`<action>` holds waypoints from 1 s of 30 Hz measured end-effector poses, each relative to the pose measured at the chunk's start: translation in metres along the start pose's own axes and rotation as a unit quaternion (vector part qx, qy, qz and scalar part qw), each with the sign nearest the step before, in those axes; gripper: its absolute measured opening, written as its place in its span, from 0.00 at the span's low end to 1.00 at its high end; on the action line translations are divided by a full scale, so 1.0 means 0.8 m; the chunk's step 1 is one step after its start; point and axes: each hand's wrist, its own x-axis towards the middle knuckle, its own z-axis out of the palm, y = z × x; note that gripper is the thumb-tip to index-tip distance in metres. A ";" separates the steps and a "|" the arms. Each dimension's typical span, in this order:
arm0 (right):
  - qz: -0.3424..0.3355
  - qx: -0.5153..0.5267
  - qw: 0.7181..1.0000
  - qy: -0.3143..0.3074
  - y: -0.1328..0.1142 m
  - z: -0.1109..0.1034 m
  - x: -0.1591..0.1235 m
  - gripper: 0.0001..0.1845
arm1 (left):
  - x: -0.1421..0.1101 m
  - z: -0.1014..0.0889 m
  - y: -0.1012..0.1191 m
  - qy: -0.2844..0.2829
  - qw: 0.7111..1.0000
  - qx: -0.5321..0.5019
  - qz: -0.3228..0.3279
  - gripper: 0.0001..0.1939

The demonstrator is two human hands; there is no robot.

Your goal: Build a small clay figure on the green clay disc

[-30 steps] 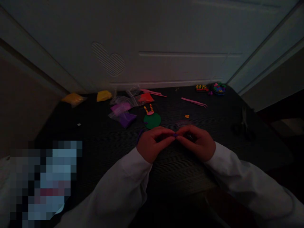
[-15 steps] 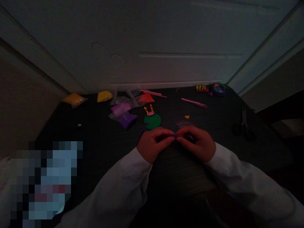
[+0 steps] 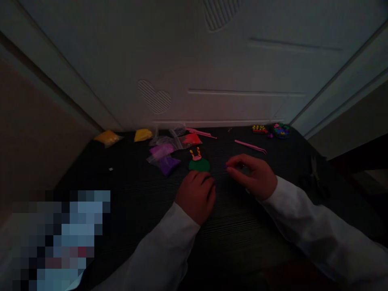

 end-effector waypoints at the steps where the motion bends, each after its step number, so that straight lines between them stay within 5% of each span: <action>1: -0.014 -0.014 1.000 -0.007 0.002 0.003 0.010 0.08 | -0.001 0.002 0.001 -0.007 1.000 0.013 -0.001 0.12; 11: -0.073 -0.152 0.983 -0.075 0.047 0.049 0.050 0.08 | -0.005 0.000 0.004 0.004 0.999 0.011 -0.044 0.13; 18: -0.071 -0.146 0.983 -0.083 0.050 0.048 0.048 0.08 | 0.030 -0.025 -0.060 0.117 0.980 0.063 -0.146 0.16; 30: -0.035 -0.080 0.994 -0.062 0.052 0.046 0.048 0.08 | 0.066 -0.022 -0.076 -0.027 0.992 0.067 -0.107 0.34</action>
